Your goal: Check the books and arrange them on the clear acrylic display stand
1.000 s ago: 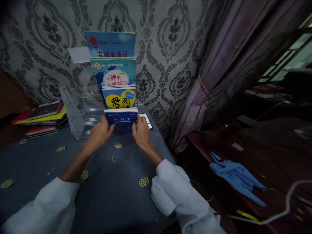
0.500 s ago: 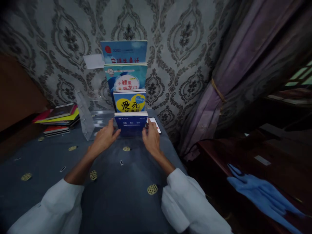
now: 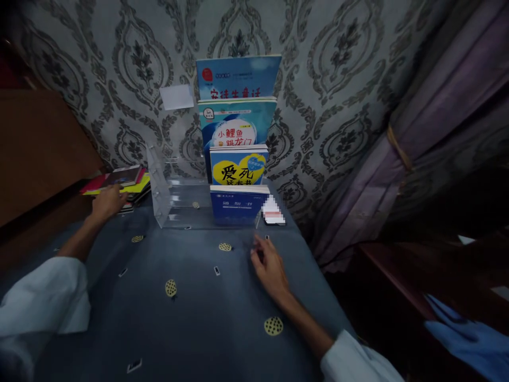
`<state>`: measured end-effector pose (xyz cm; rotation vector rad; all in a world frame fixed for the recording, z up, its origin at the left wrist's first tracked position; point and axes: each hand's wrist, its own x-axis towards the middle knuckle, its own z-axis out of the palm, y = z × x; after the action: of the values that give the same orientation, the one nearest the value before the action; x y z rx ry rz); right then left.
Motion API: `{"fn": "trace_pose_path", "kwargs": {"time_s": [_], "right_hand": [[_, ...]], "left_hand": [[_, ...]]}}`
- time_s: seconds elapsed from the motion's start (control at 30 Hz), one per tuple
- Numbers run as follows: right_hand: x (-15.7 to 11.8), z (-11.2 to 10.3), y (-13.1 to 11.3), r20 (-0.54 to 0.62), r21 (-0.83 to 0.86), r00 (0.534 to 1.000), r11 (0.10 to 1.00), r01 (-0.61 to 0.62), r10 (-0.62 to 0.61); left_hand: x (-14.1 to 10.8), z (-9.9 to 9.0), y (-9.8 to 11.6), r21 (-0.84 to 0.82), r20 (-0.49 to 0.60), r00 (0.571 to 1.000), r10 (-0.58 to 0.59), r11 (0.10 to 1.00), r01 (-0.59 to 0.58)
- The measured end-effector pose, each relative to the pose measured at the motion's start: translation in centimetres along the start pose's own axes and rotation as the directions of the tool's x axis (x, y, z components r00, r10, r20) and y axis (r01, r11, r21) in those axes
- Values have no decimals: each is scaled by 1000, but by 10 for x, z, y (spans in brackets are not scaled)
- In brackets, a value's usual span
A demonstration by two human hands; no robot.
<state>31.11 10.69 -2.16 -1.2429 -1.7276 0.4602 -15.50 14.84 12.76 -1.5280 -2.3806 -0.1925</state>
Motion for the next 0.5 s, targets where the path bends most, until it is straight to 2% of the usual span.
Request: {"fn": "trace_pose_path", "kwargs": {"time_s": [0.13, 0.23, 0.5], "right_hand": [[-5, 1, -1, 91, -29, 995, 999, -29, 32], [-4, -1, -4, 103, -46, 994, 998, -35, 40], [0, -4, -8, 123, -90, 990, 994, -63, 73]], "left_hand": [[45, 21, -14, 119, 63, 997, 48, 991, -55], [69, 28, -17, 126, 116, 992, 58, 989, -73], [106, 42, -25, 137, 237, 967, 95, 982, -130]]}}
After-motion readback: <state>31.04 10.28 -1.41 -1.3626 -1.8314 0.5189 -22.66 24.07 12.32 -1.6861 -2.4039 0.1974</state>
